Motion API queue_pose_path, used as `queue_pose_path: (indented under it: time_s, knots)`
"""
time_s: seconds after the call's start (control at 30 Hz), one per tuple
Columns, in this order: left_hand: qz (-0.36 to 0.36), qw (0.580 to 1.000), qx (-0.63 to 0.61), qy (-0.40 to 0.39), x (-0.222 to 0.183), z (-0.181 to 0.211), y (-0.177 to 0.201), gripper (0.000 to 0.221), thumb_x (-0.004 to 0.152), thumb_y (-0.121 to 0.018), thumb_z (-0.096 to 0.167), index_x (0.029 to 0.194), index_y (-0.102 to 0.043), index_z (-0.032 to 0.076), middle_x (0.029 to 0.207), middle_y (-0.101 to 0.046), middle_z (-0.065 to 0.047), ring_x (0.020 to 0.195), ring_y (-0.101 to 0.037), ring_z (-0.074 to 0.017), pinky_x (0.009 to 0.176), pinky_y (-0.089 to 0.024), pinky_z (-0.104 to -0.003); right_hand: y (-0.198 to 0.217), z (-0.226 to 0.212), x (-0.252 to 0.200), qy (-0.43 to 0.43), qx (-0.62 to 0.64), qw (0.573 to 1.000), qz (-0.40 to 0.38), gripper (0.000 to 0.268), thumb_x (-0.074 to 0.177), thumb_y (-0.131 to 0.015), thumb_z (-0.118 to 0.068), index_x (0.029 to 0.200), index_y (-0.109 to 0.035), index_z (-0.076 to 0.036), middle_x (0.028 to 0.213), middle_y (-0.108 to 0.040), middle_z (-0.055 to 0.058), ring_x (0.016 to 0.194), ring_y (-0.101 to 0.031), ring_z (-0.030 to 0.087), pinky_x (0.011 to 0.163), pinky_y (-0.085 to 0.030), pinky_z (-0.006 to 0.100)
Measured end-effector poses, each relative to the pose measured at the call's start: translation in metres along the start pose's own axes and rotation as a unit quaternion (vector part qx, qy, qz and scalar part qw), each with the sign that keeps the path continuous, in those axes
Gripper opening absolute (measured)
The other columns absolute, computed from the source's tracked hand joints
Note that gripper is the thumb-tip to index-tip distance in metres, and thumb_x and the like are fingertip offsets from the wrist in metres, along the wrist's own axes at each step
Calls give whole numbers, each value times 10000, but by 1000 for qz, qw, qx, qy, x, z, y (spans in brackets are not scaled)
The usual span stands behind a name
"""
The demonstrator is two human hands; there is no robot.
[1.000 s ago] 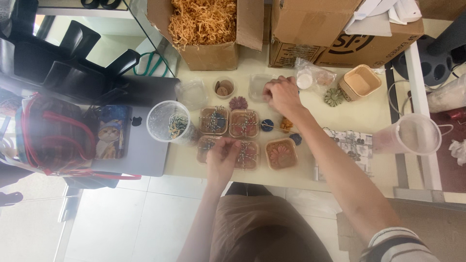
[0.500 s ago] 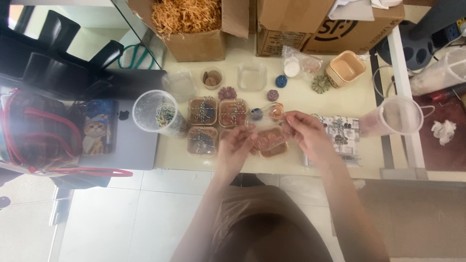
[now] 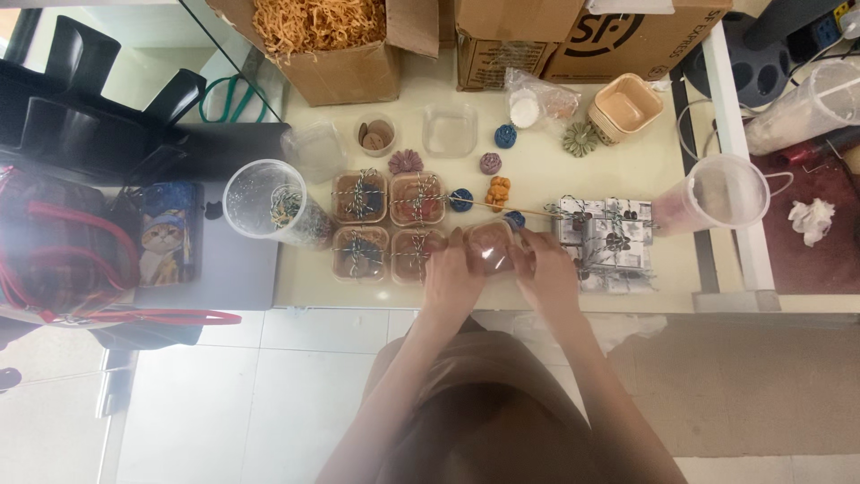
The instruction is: The person prepares small decorative candles by placing them into clear containers with shredded paper padding, then closes the containers and ties them with decorative string.
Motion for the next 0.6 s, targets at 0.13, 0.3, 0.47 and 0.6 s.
queue_pose_path:
  time_s: [0.13, 0.3, 0.47, 0.6]
  knots:
    - [11, 994, 95, -47, 9, 8, -1, 567, 858, -646, 145, 1318, -473, -137, 1146, -599, -388, 986, -671, -533, 789, -570, -550, -2, -4, 1, -29, -29, 999, -15, 383, 912, -722, -227, 1245, -714, -38, 999, -711, 174, 748, -708, 277, 720, -550, 418]
    - [-23, 997, 67, -43, 10, -1, -13, 643, 837, -607, 80, 1393, -391, -160, 1177, -574, -407, 1000, -664, -540, 822, -576, -536, 0, -8, -1, -14, -39, 999, -14, 391, 909, -728, -240, 1245, -707, -40, 1004, -715, 159, 718, -713, 258, 703, -557, 407]
    - [-28, 1000, 3, -11, 6, -14, -24, 604, 873, -552, 47, 1450, -424, -79, 1181, -616, -377, 1063, -645, -542, 929, -535, -547, 6, -13, -3, -26, -45, 999, 11, 350, 950, -706, -216, 1261, -707, -54, 955, -689, 165, 718, -701, 271, 679, -560, 400]
    - [32, 997, -58, -36, -3, -22, -29, 564, 873, -608, 89, 1402, -480, -60, 1295, -571, -348, 1147, -601, -528, 959, -498, -546, 12, -17, -9, -14, -31, 999, 35, 350, 919, -698, -186, 1250, -713, -73, 909, -678, 171, 725, -695, 309, 663, -552, 419]
Point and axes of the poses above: each hand's wrist, its own x-axis towards the middle knuckle, its own y-axis out of the back of the hand, z = x × y, the point moved 3 cm from there along x, towards the middle knuckle
